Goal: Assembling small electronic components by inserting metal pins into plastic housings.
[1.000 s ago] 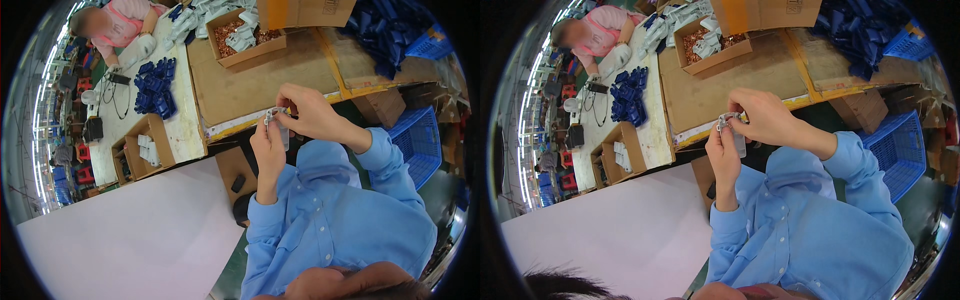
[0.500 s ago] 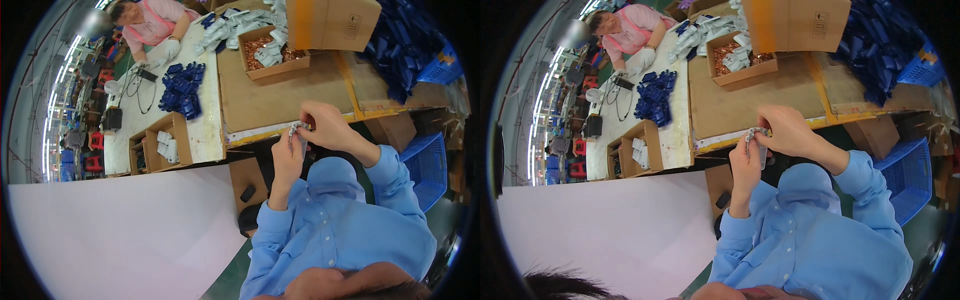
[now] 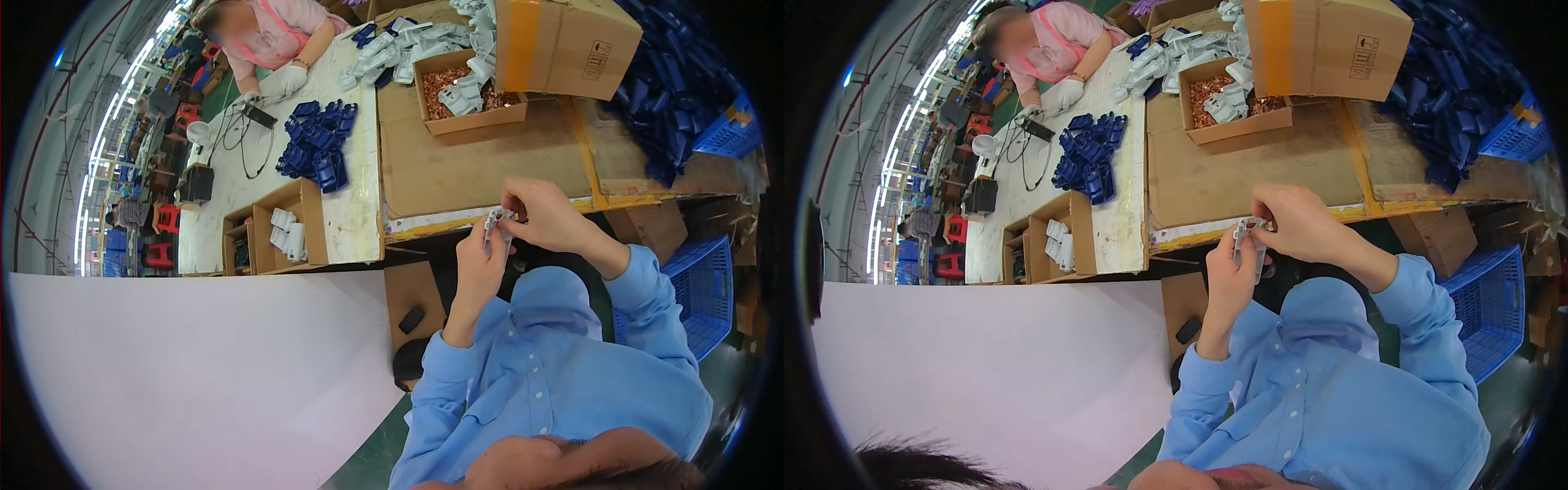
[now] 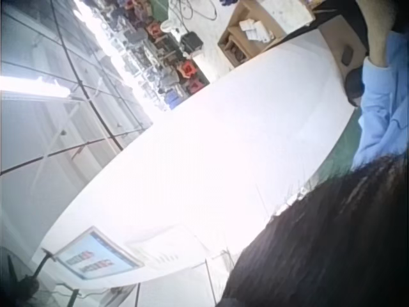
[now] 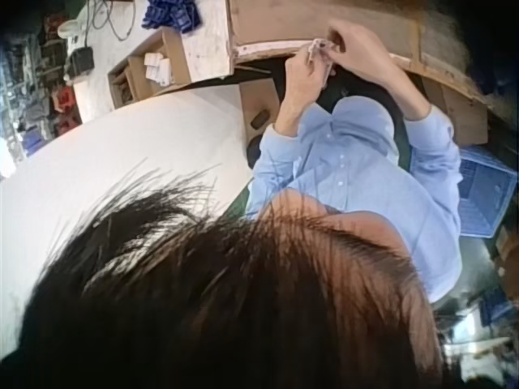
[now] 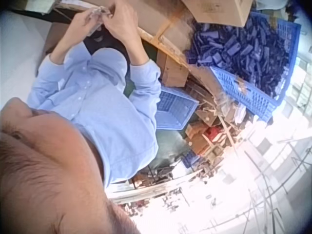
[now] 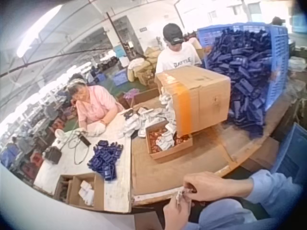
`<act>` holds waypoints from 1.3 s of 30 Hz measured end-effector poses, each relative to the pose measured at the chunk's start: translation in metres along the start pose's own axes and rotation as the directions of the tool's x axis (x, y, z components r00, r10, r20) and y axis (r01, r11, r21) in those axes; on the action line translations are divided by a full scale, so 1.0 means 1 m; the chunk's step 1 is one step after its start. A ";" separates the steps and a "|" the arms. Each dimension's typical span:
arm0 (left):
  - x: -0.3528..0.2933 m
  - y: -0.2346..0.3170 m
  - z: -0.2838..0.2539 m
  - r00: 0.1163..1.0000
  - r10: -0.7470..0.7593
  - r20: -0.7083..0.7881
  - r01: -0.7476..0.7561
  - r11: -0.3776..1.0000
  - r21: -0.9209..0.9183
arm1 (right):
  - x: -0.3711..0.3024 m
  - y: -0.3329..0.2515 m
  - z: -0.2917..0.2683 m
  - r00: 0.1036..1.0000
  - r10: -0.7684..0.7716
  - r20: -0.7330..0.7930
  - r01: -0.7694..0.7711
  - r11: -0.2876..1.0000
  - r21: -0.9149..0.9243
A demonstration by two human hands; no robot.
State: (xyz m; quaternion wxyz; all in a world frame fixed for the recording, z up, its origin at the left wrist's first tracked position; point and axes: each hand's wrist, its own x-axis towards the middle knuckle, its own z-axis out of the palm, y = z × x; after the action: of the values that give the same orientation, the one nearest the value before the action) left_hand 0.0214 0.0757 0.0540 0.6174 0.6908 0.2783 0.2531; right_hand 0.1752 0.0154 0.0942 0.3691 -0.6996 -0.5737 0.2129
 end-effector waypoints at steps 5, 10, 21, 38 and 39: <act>0.007 -0.002 -0.001 0.999 -0.020 -0.026 0.020 1.000 0.011 | 0.007 0.004 0.003 1.000 -0.025 -0.008 0.024 0.998 -0.057; 0.023 -0.007 -0.014 1.000 -0.002 -0.022 0.002 1.000 0.026 | 0.028 0.007 0.008 1.000 -0.024 -0.007 0.023 0.999 -0.037; 0.143 -0.016 -0.138 0.939 0.124 -0.320 0.024 0.907 0.421 | 0.174 0.054 0.000 0.988 -0.094 -0.122 0.085 0.993 -0.080; 0.442 -0.125 -0.305 0.807 0.077 -0.586 0.392 0.672 0.628 | 0.253 0.110 0.025 0.999 0.037 -0.038 -0.053 0.816 -0.576; 0.444 -0.124 -0.283 0.796 0.189 -0.575 0.326 0.667 0.670 | 0.250 0.118 0.021 0.998 0.015 -0.057 -0.043 0.841 -0.539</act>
State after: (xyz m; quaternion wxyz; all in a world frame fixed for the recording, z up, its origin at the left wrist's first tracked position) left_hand 0.1342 0.5970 -0.0359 0.1698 0.7510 0.5644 0.2978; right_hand 0.2991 0.2533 0.0222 0.1685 -0.7889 -0.5902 0.0307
